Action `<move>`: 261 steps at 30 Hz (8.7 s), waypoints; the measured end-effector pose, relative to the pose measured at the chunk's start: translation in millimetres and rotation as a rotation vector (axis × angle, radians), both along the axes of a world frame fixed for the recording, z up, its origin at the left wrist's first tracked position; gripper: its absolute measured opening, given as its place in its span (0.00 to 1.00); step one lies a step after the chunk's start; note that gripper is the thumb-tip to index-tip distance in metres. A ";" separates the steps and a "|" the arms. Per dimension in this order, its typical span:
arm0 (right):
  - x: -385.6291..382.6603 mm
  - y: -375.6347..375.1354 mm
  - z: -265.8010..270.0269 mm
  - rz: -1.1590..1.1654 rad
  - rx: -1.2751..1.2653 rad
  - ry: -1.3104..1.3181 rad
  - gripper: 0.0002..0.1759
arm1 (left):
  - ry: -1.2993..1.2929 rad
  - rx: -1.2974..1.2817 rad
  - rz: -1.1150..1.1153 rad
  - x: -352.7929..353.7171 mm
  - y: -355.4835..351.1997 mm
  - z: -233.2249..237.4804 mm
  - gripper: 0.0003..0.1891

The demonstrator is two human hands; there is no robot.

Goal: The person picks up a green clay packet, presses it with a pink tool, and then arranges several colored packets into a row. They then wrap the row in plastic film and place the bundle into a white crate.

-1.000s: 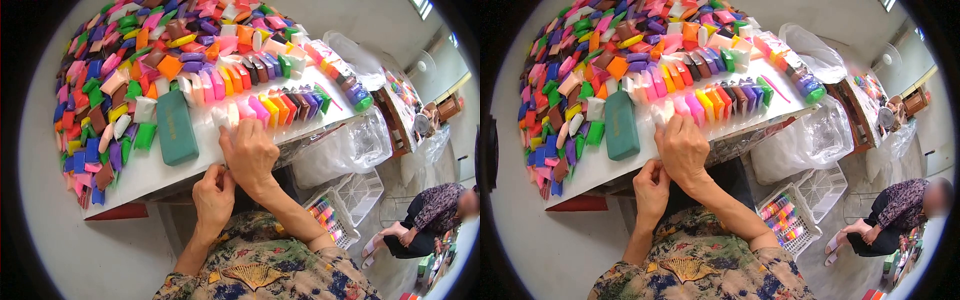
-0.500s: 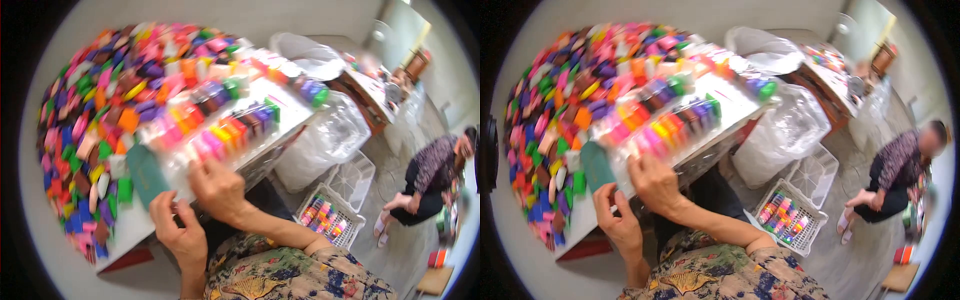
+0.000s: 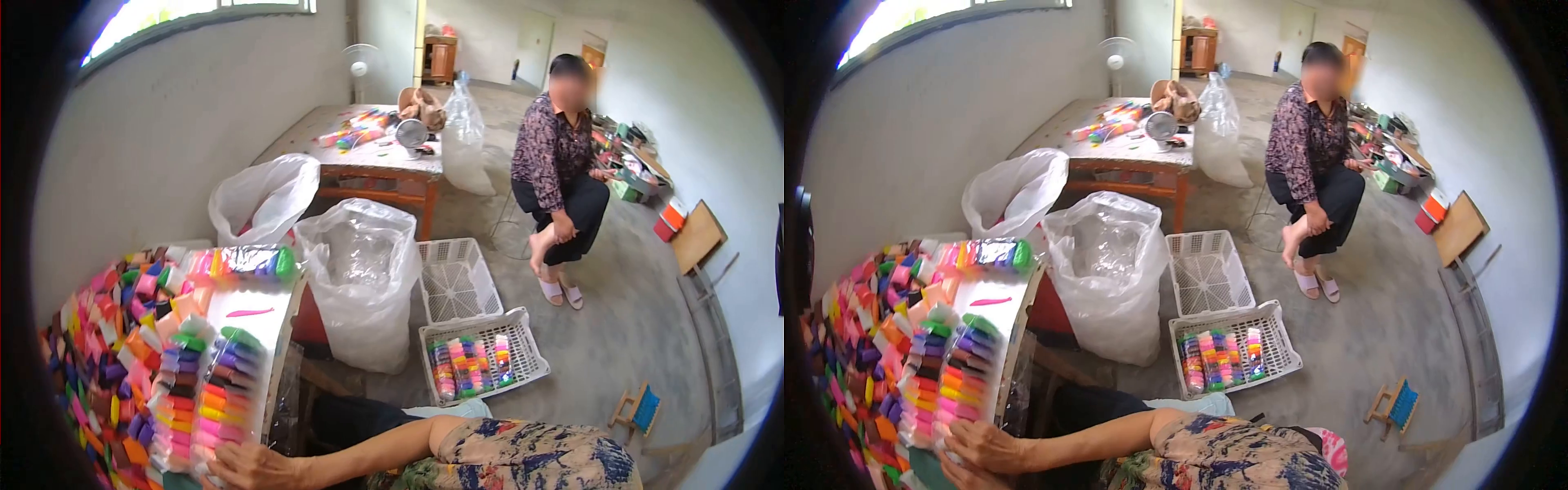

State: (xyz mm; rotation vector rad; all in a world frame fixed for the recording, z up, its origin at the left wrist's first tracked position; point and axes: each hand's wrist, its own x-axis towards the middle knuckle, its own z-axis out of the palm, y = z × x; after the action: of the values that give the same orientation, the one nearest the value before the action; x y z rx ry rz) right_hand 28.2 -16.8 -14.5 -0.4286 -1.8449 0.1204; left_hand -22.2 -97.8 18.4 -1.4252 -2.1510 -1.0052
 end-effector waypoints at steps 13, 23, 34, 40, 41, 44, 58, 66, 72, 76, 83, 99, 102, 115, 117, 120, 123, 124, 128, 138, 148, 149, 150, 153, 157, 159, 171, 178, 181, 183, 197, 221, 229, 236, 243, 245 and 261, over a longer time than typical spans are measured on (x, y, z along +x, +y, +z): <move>-19.8 1.6 -31.7 -0.113 -0.171 -0.014 0.14 | 0.155 0.071 -0.017 -16.8 11.6 -13.6 0.25; -11.5 1.6 -26.4 -0.126 -0.147 0.017 0.11 | 0.150 0.087 0.027 -25.1 18.8 -22.2 0.26; -0.7 10.3 -24.9 -0.073 -0.161 0.060 0.14 | 0.181 0.102 0.007 -21.4 24.1 -19.1 0.25; 6.3 9.5 -23.5 -0.086 -0.238 0.004 0.08 | 0.279 0.160 0.021 -16.6 27.4 -15.5 0.23; 7.0 9.3 -23.1 -0.089 -0.237 0.001 0.09 | 0.287 0.161 0.022 -19.4 27.9 -17.9 0.23; 8.3 9.7 -21.5 -0.101 -0.226 -0.011 0.09 | 0.293 0.156 0.026 -26.2 27.0 -26.0 0.22; 1.0 11.0 -23.8 -0.115 -0.196 -0.010 0.09 | 0.284 0.144 0.017 -29.9 27.3 -24.3 0.23; -17.2 16.1 -39.7 -0.163 -0.181 0.003 0.08 | 0.227 0.140 0.000 -25.9 25.9 -23.0 0.20; -18.2 17.2 -42.4 -0.163 -0.181 -0.003 0.09 | 0.230 0.160 -0.007 -28.2 27.0 -24.9 0.22; -14.9 15.6 -39.0 -0.159 -0.185 0.016 0.09 | 0.227 0.159 -0.014 -30.0 26.7 -26.0 0.23; -17.8 15.3 -40.3 -0.160 -0.195 0.019 0.09 | 0.216 0.157 -0.014 -24.1 26.2 -20.0 0.23; 4.6 12.3 -24.6 -0.178 -0.185 -0.010 0.11 | 0.020 0.166 -0.079 -57.6 33.9 -53.6 0.25; 5.2 12.4 -29.4 -0.127 -0.183 -0.053 0.09 | -0.017 0.052 0.006 -63.7 25.3 -61.5 0.28; 38.8 12.5 -3.1 0.085 -0.264 -0.090 0.12 | -0.114 0.126 0.026 -22.5 28.0 -18.2 0.29; 43.2 13.3 -1.0 0.071 -0.290 -0.105 0.12 | -0.125 0.121 0.009 -21.0 26.1 -19.2 0.29; 43.8 17.4 2.4 0.020 -0.287 -0.114 0.12 | -0.182 0.094 0.020 -15.1 24.4 -11.5 0.30; 41.0 14.7 7.3 0.003 -0.263 -0.107 0.11 | -0.166 0.156 0.049 -18.3 28.3 -12.9 0.29; 40.2 12.4 7.0 0.009 -0.266 -0.108 0.12 | -0.186 0.167 0.062 -16.6 27.4 -11.7 0.28; 29.2 7.5 13.1 0.074 -0.156 -0.041 0.14 | -0.228 0.170 0.159 -18.5 31.2 -17.2 0.22; 7.2 9.1 19.3 0.073 -0.137 -0.113 0.10 | -0.270 0.142 0.220 -17.3 32.4 -10.5 0.08; -1.0 5.1 18.1 0.094 -0.210 -0.173 0.05 | -0.234 0.194 0.072 -19.0 23.9 -11.8 0.05; -1.3 4.7 18.0 0.104 -0.216 -0.166 0.05 | -0.243 0.192 0.065 -18.7 22.5 -12.5 0.05; -1.8 4.6 18.4 0.113 -0.221 -0.159 0.05 | -0.252 0.191 0.058 -19.0 21.6 -13.1 0.06; -0.5 4.5 18.6 0.126 -0.217 -0.145 0.05 | -0.247 0.153 0.070 -20.2 20.1 -14.4 0.06; 16.3 4.8 18.9 0.162 -0.227 -0.141 0.06 | -0.235 0.133 0.092 -20.6 17.7 -13.9 0.07; 30.8 6.5 18.3 0.179 -0.217 -0.135 0.07 | -0.234 0.050 0.072 -19.4 12.2 -9.8 0.11; 137.7 101.0 56.5 -0.080 -0.299 -0.046 0.12 | -0.217 -0.050 -0.042 -35.2 -26.5 93.4 0.19; 140.5 143.4 35.2 -0.050 -0.391 -0.142 0.42 | -0.103 -0.385 -0.650 -61.3 42.5 103.3 0.34; 127.9 143.4 23.6 -0.112 -0.303 -0.215 0.47 | -0.095 -0.474 -0.755 -62.8 83.6 88.8 0.41; 123.3 144.2 19.1 -0.147 -0.252 -0.241 0.47 | -0.060 -0.491 -0.783 -53.9 104.9 82.3 0.44; 109.7 149.0 16.5 -0.196 -0.384 -0.240 0.46 | -0.137 -0.552 -0.857 -55.9 153.1 41.8 0.48; 131.3 174.0 19.8 0.103 -0.442 -0.257 0.35 | -0.156 -0.533 -0.886 -55.9 153.6 40.8 0.40; 129.8 179.4 19.0 0.161 -0.573 -0.194 0.24 | -0.223 -0.582 -0.887 -55.3 152.7 45.2 0.42; 118.7 175.7 14.1 0.042 -0.559 -0.121 0.15 | -0.240 -0.568 -0.898 -55.5 153.2 44.4 0.41; 121.5 175.9 13.0 0.041 -0.536 -0.152 0.18 | -0.134 -0.500 -0.897 -58.4 155.2 37.5 0.39; 126.4 172.8 18.3 0.029 -0.518 -0.238 0.24 | -0.187 -0.546 -0.898 -58.5 155.0 40.0 0.39; 92.5 101.1 32.3 -0.141 0.026 -0.238 0.56 | -0.440 -0.642 -0.874 -81.4 138.9 55.5 0.39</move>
State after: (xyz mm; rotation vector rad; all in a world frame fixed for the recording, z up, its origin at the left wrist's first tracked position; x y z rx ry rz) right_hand 120.7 84.3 17.7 -0.5731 -2.0395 -0.0525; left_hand -103.6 41.1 73.9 -2.8369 -2.2671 -0.9776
